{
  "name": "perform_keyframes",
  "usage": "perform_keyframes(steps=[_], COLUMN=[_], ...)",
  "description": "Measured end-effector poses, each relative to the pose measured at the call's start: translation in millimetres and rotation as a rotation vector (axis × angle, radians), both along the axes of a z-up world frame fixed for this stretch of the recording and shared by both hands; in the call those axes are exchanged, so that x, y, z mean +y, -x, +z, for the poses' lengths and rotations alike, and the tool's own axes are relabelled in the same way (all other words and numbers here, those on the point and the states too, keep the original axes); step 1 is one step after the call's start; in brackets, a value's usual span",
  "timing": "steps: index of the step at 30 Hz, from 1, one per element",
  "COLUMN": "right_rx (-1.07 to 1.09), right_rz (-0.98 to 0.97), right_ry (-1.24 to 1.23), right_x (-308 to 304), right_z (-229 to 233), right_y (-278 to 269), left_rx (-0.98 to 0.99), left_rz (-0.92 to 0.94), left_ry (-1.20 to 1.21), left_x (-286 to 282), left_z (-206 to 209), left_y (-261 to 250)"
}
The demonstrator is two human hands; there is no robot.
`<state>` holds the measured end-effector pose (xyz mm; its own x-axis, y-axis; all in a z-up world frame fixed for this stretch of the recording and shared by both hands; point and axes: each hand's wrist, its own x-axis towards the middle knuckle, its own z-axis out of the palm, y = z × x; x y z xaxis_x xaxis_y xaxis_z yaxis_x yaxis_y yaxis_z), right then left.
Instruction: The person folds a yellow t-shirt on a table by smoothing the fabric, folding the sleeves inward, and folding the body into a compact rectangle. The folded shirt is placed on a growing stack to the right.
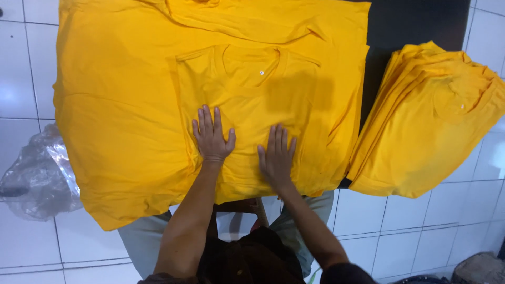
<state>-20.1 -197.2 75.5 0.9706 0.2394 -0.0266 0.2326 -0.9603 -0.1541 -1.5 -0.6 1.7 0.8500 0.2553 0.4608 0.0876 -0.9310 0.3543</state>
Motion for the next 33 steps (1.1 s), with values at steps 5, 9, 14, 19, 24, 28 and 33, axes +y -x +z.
perform_keyframes(steps=[5, 9, 14, 19, 24, 28, 33], right_rx=[-0.03, -0.001, -0.017, 0.063, 0.22, 0.059, -0.103], right_rz=[0.054, 0.007, -0.054, -0.148, -0.168, -0.123, -0.067], right_ry=[0.103, -0.007, 0.099, -0.025, -0.168, -0.148, -0.043], right_x=[-4, -2, -13, -19, -25, -19, -49], right_z=[3, 16, 8, 36, 56, 56, 4], right_y=[-77, -136, -195, -233, -221, -128, -54], left_rx=[0.012, -0.006, 0.012, 0.061, 0.107, 0.022, 0.011], left_rz=[0.012, 0.009, -0.002, -0.016, -0.034, 0.043, 0.043], left_ry=[0.01, 0.011, 0.0, 0.005, -0.004, -0.06, -0.077], left_x=[-1, 0, 0, 2, 1, 3, 4], left_z=[0, -1, -2, 4, 3, -7, -8], left_y=[-1, -4, 1, 4, 3, -3, -2])
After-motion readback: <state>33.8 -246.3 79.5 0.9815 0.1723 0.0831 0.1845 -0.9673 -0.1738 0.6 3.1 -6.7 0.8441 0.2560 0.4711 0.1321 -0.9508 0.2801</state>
